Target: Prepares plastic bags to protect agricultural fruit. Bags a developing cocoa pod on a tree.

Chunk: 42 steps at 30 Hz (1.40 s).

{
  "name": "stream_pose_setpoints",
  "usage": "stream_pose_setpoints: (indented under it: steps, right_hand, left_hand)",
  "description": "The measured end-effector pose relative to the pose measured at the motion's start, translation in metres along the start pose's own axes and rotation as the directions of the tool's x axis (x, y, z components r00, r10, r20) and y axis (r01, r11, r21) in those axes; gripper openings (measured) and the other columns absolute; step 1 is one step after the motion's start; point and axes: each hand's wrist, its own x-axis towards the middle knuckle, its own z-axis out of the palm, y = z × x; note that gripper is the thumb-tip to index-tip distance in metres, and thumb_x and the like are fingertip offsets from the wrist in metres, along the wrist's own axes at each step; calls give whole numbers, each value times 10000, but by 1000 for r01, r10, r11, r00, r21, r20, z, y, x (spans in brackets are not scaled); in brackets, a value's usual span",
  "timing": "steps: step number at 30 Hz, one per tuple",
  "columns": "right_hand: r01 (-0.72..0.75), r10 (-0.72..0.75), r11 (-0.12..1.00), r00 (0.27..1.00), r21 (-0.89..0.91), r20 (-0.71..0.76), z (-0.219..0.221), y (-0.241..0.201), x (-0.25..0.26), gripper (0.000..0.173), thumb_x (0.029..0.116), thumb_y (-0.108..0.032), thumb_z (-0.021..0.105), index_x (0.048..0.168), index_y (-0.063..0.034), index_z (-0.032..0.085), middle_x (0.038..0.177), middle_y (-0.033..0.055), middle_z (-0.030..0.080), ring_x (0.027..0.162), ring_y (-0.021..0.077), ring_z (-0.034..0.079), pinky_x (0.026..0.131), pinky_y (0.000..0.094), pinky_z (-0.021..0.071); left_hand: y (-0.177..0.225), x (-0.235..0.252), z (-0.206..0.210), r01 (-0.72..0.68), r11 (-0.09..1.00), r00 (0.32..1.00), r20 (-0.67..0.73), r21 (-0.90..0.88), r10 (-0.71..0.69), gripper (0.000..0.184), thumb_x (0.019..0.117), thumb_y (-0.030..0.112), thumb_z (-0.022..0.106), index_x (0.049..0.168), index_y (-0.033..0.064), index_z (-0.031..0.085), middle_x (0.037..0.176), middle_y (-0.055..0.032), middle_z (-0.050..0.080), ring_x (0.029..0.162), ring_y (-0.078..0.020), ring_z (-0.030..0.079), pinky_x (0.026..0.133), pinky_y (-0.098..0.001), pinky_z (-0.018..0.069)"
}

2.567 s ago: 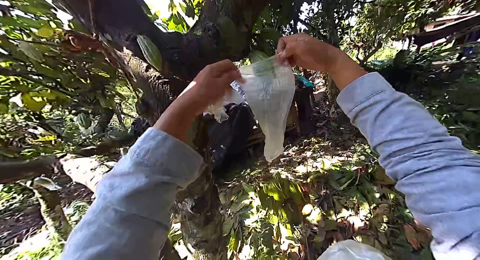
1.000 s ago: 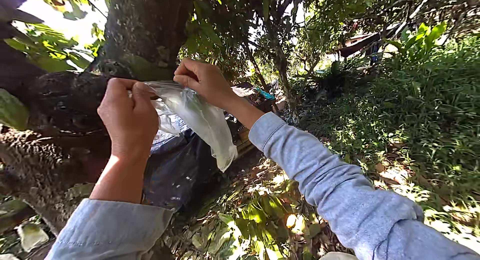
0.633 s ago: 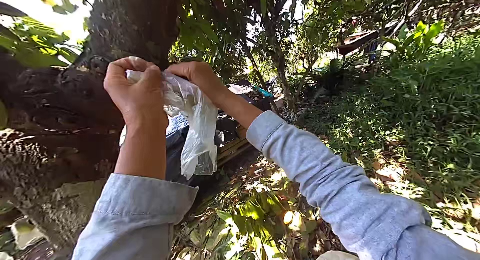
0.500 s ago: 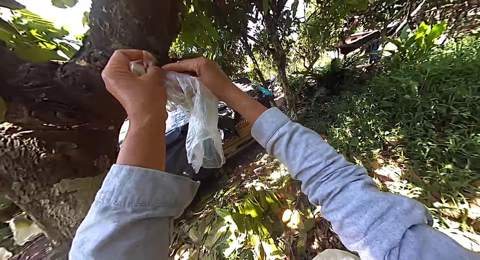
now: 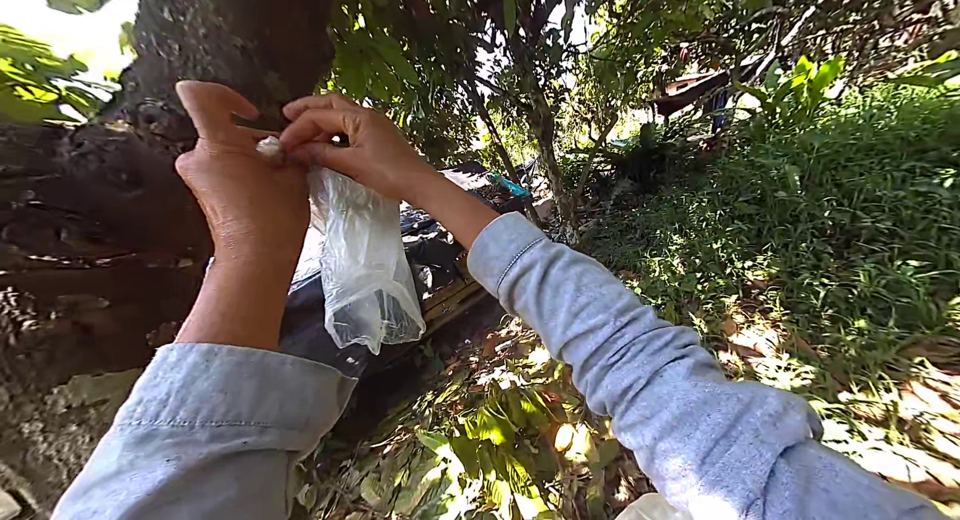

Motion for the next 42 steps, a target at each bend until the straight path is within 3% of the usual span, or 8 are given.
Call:
stream_pose_setpoints:
  steps: [5, 12, 16, 21, 27, 31, 34, 42]
  right_hand:
    - [-80, 111, 976, 984, 204, -143, 3, 7, 0, 167, 972, 67, 606, 1098, 96, 712, 1038, 203, 725, 961, 206, 677, 890, 366, 539]
    - [-325, 262, 937, 898, -130, -354, 19, -9, 12, 156, 947, -40, 710, 1070, 55, 721, 979, 193, 738, 926, 283, 698, 853, 476, 533]
    - [-264, 229, 906, 963, -332, -139, 11, -13, 19, 143, 991, -73, 659, 1062, 4, 756, 994, 155, 744, 982, 253, 692, 890, 455, 519]
    - [-167, 215, 896, 974, -412, 71, 3, -2, 32, 184, 991, -62, 654, 1136, -22, 760, 1051, 129, 751, 1035, 215, 687, 939, 396, 515]
    - [-72, 249, 789, 945, -610, 210, 7, 56, 83, 127, 982, -176, 666, 979, -119, 779, 902, -5, 711, 859, 94, 665, 752, 314, 547]
    - [-285, 421, 825, 886, -489, 194, -16, -11, 38, 198, 1048, -48, 518, 975, 21, 688, 856, 59, 597, 748, 94, 536, 692, 265, 448]
    - [-540, 626, 770, 743, -339, 238, -30, -37, 20, 248, 1091, -194, 457, 866, -123, 535, 690, -34, 420, 531, 72, 397, 485, 228, 356]
    - [-706, 687, 706, 666, -51, 291, -25, -16, 27, 212, 1056, -203, 495, 864, -138, 553, 692, -33, 494, 525, 56, 458, 474, 190, 386]
  left_hand:
    - [-6, 3, 3, -45, 998, 996, 77, 49, 41, 484, 1018, 74, 544, 1420, -116, 352, 1223, -410, 592, 1101, -612, 592, 923, -741, 430]
    - [-52, 29, 21, -142, 974, 990, 37, 174, 138, 428, 1048, 107, 472, 1435, -53, 390, 1283, -405, 547, 1163, -631, 544, 914, -762, 422]
    - [-54, 28, 13, -203, 974, 979, 28, 102, 201, 548, 1024, 125, 546, 1461, -129, 335, 1307, -413, 534, 1217, -582, 531, 1052, -682, 381]
    - [-54, 22, 12, -98, 984, 993, 80, 147, 87, 488, 1103, 243, 398, 1411, -135, 416, 1340, -388, 533, 1264, -538, 525, 1080, -666, 370]
    - [-82, 28, 29, -40, 997, 995, 98, 64, 34, 497, 1140, 303, 316, 1361, -105, 493, 1261, -358, 592, 1189, -464, 591, 1035, -604, 421]
    - [-58, 18, 25, -231, 973, 971, 63, 5, 230, 373, 1067, 161, 486, 1289, -140, 493, 1260, -373, 573, 1154, -489, 590, 994, -593, 454]
    - [-22, -2, 3, -233, 972, 972, 30, 15, 232, 404, 1014, 102, 569, 1311, -159, 487, 1284, -368, 575, 1188, -470, 589, 1034, -547, 462]
    - [-34, -6, 1, -443, 887, 888, -72, 127, 454, 215, 1022, 76, 557, 1049, -22, 746, 1261, -268, 641, 1209, -442, 580, 990, -521, 472]
